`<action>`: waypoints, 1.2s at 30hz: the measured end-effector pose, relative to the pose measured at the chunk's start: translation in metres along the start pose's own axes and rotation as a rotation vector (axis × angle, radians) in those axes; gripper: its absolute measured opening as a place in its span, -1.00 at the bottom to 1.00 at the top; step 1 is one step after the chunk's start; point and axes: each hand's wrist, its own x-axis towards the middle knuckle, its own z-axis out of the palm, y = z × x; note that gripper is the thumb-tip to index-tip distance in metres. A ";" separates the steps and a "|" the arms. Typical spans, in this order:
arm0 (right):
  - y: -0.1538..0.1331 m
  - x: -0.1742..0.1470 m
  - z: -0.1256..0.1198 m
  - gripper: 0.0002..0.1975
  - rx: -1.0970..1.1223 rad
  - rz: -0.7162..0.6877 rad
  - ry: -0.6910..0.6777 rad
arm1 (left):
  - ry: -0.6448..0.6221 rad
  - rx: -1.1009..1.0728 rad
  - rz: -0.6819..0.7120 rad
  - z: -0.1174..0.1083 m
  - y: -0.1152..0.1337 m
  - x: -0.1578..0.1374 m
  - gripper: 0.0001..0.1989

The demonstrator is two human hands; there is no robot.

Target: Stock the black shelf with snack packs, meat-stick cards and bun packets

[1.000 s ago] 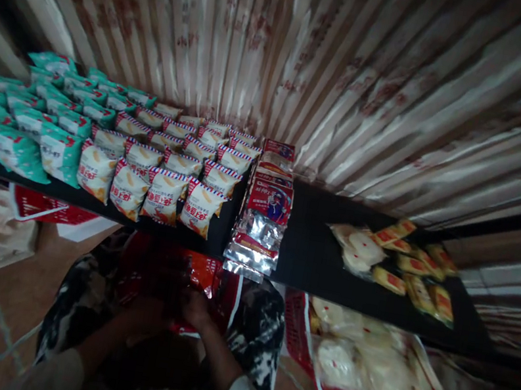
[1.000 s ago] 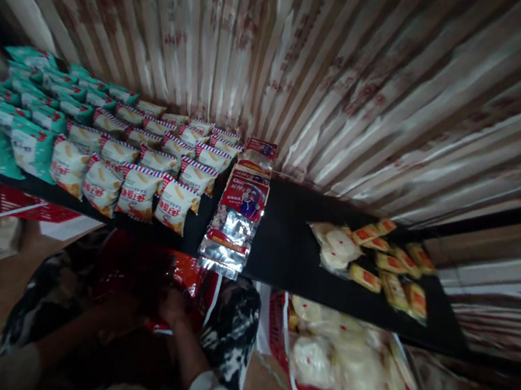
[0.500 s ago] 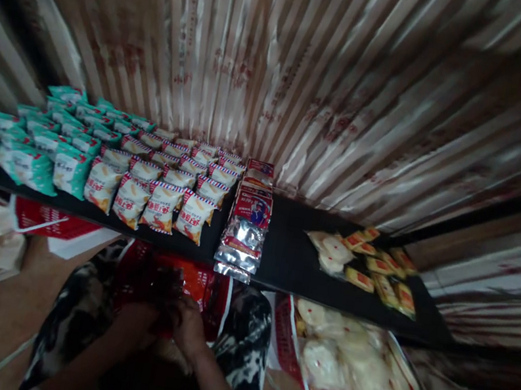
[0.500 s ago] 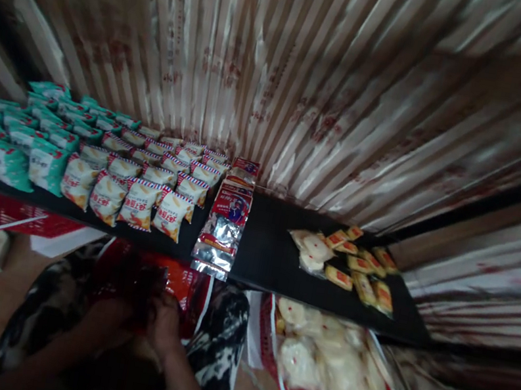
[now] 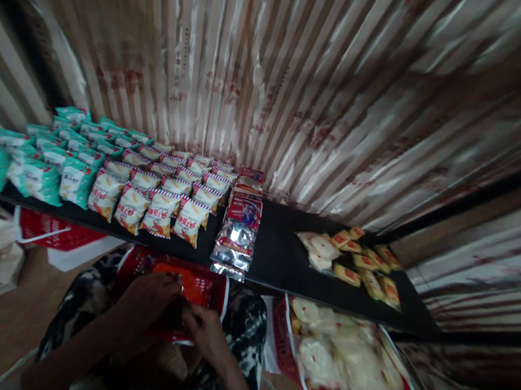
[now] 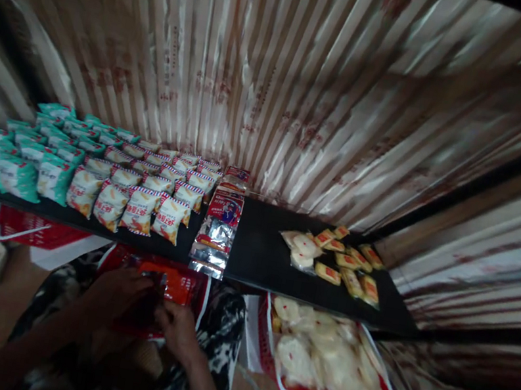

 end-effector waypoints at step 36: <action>-0.081 0.020 -0.134 -0.41 0.522 -0.073 0.611 | 0.201 -0.901 -0.287 0.002 0.070 0.118 -0.61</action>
